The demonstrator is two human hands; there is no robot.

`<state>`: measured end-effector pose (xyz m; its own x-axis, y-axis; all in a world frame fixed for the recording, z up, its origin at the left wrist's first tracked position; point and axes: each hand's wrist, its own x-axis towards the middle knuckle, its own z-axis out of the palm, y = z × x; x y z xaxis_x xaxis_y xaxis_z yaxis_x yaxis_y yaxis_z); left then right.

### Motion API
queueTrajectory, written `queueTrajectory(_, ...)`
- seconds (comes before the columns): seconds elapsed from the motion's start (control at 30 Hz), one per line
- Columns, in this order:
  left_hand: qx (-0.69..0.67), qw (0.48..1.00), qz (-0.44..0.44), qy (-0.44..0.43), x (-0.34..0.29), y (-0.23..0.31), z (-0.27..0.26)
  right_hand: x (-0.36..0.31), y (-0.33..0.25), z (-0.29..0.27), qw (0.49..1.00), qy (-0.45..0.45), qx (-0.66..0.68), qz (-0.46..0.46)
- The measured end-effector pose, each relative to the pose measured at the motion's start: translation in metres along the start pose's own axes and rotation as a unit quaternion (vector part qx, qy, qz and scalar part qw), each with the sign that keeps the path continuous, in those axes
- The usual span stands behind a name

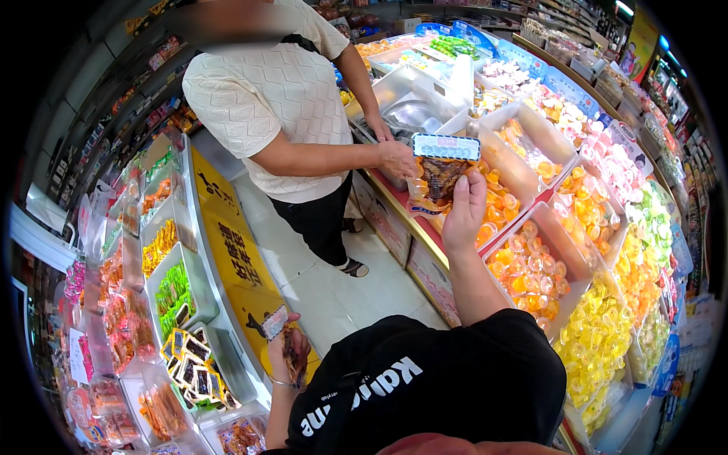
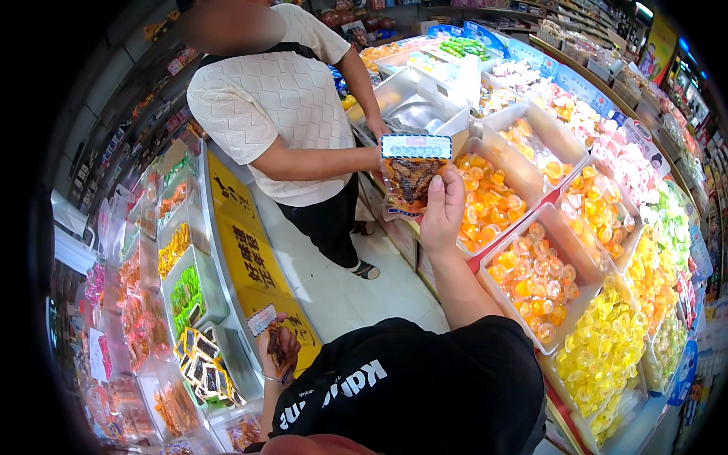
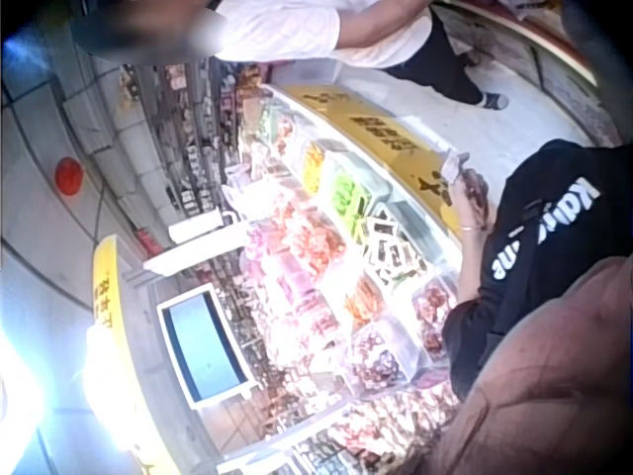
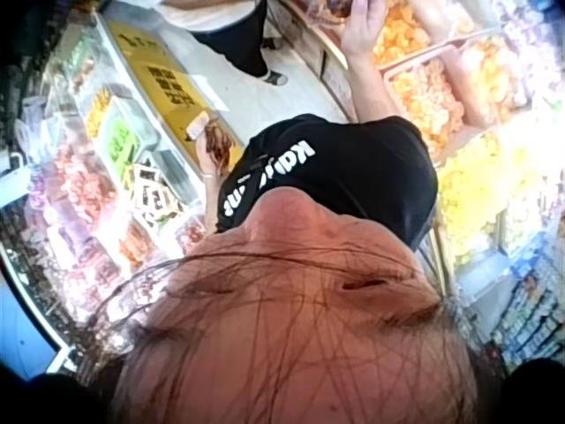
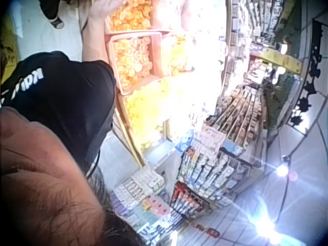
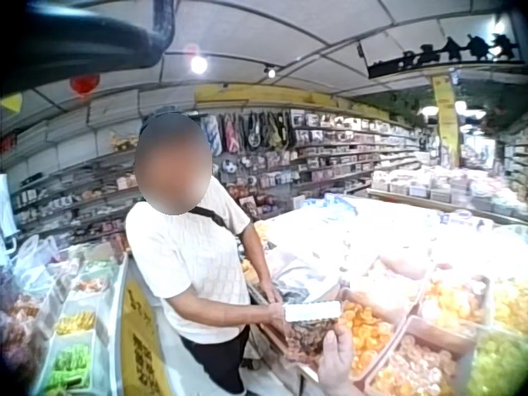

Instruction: The person repeatedly picks up small, individually wrapped snack packages from a bulk bin, holds them up to the camera, and places them back into the bin. The person also briefly interacts with a store employee who is working at a nearby counter.

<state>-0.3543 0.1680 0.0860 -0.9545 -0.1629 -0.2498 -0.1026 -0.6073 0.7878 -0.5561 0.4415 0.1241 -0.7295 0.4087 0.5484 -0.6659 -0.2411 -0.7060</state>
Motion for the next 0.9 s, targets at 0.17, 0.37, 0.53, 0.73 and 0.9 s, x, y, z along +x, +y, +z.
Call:
queueTrajectory(0.17,0.018,1.000,-0.001,0.004,0.000,0.000,0.004,0.001,-0.006,0.000,1.000,-0.006,-0.005,-0.001)
queueTrajectory(0.37,0.010,1.000,-0.009,0.008,0.002,-0.003,0.003,0.001,-0.005,-0.004,1.000,0.003,-0.011,0.000)
queueTrajectory(0.53,0.012,1.000,0.000,-0.014,0.001,-0.004,0.005,0.002,-0.012,-0.001,1.000,0.002,0.010,0.016)
queueTrajectory(0.73,0.021,1.000,-0.003,-0.006,0.001,-0.005,0.008,0.003,-0.003,-0.008,1.000,-0.007,-0.024,0.006)
queueTrajectory(0.9,0.020,1.000,-0.006,-0.006,0.002,-0.006,0.009,0.004,-0.001,-0.008,1.000,-0.009,0.007,0.014)
